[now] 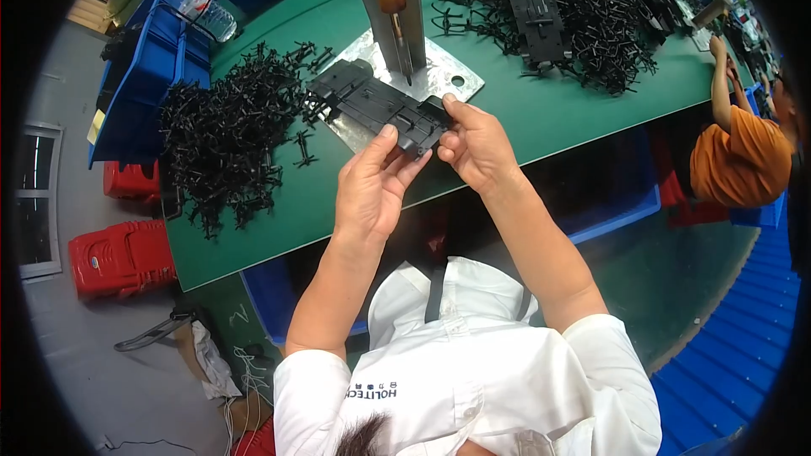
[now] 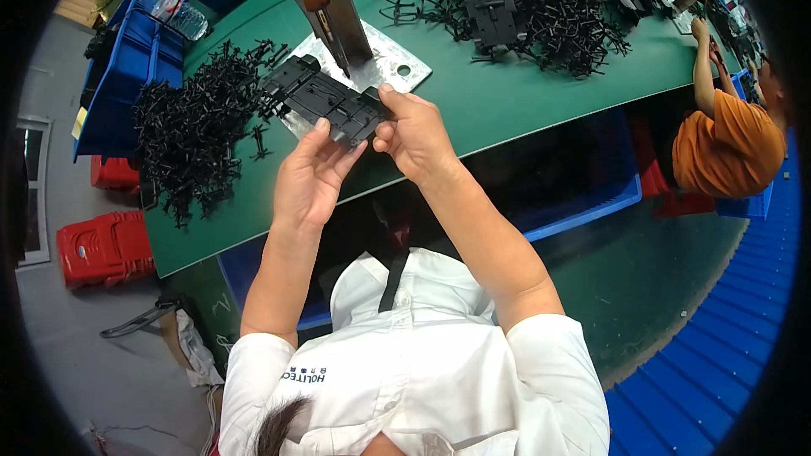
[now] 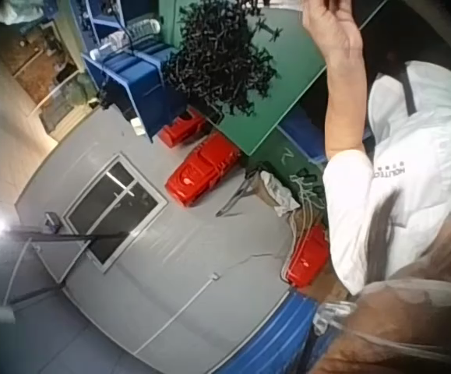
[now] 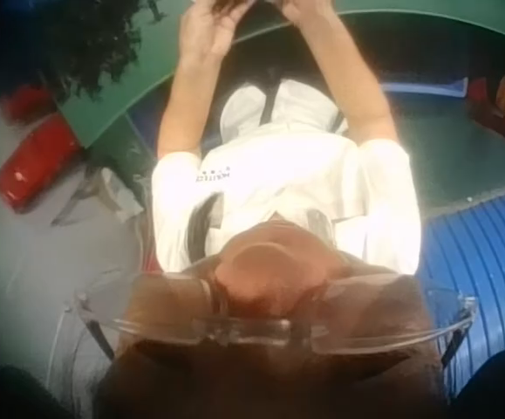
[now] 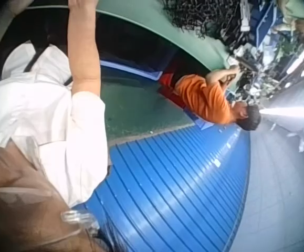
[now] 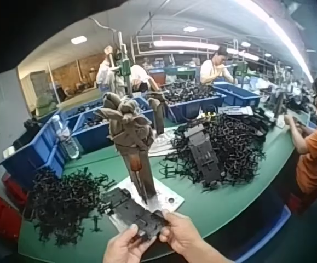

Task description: Assembling plastic components into a toy vehicle chassis at a factory workstation using a specialized assembly machine.

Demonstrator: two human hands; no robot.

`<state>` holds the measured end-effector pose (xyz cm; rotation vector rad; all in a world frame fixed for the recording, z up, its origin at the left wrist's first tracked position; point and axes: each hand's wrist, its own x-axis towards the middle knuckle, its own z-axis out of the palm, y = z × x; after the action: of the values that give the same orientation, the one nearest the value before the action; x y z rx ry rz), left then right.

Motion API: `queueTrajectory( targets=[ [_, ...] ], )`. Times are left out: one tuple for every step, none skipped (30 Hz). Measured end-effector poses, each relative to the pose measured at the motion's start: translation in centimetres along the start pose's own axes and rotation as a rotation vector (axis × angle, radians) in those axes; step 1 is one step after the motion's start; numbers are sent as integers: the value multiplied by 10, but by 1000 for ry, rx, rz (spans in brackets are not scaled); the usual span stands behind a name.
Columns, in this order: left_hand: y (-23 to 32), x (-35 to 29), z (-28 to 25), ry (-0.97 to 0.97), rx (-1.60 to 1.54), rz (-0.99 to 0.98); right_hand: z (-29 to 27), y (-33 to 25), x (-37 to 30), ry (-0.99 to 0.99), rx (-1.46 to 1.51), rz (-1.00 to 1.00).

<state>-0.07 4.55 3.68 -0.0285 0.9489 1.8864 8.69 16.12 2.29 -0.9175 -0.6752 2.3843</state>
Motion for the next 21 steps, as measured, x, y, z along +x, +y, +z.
queueTrajectory(
  targets=[
    [-1,-6,-2,14,34,-1,-2,2,-4,6,0,9],
    [-4,-11,-4,24,32,-8,-5,5,-9,-12,-26,-14],
    [-6,-16,-7,13,41,1,-7,7,-14,-29,-50,-35],
    [-9,-21,-10,3,49,9,-9,10,-19,-44,-43,-48],
    [-10,-27,-11,-1,91,18,-12,14,-25,-37,-42,-38],
    [-12,-32,-14,6,90,14,-14,17,-29,-63,-47,-51],
    [-14,-37,-16,-9,110,25,-17,20,-32,-89,-53,-65],
    [-16,-40,-19,-25,130,37,-21,23,-34,-129,-32,-72],
    [-17,-45,-22,-24,135,41,-22,25,-38,-127,-30,-62],
    [-19,-49,-24,-14,134,39,-22,27,-42,-147,-24,-71],
    [-21,-52,-27,-28,134,56,-23,29,-46,-168,-17,-82],
    [-22,-55,-29,-45,134,76,-24,32,-48,-167,-16,-77],
    [-23,-57,-31,-40,134,75,-25,34,-51,-190,-6,-90],
    [-24,-60,-33,-46,125,78,-26,36,-53,-214,3,-104],
    [-25,-62,-34,-55,115,80,-26,37,-56,-212,3,-104],
    [-27,-64,-35,-56,114,79,-26,37,-58,-217,14,-101],
    [-27,-65,-37,-64,107,75,-26,38,-60,-222,25,-100],
    [-28,-66,-38,-73,100,72,-26,38,-62,-221,24,-101],
    [-29,-67,-39,-74,100,71,-27,39,-63,-219,26,-105],
    [-30,-68,-40,-78,96,68,-27,39,-65,-217,27,-109],
    [-31,-69,-40,-82,92,64,-28,39,-66,-216,27,-110]
  ],
)
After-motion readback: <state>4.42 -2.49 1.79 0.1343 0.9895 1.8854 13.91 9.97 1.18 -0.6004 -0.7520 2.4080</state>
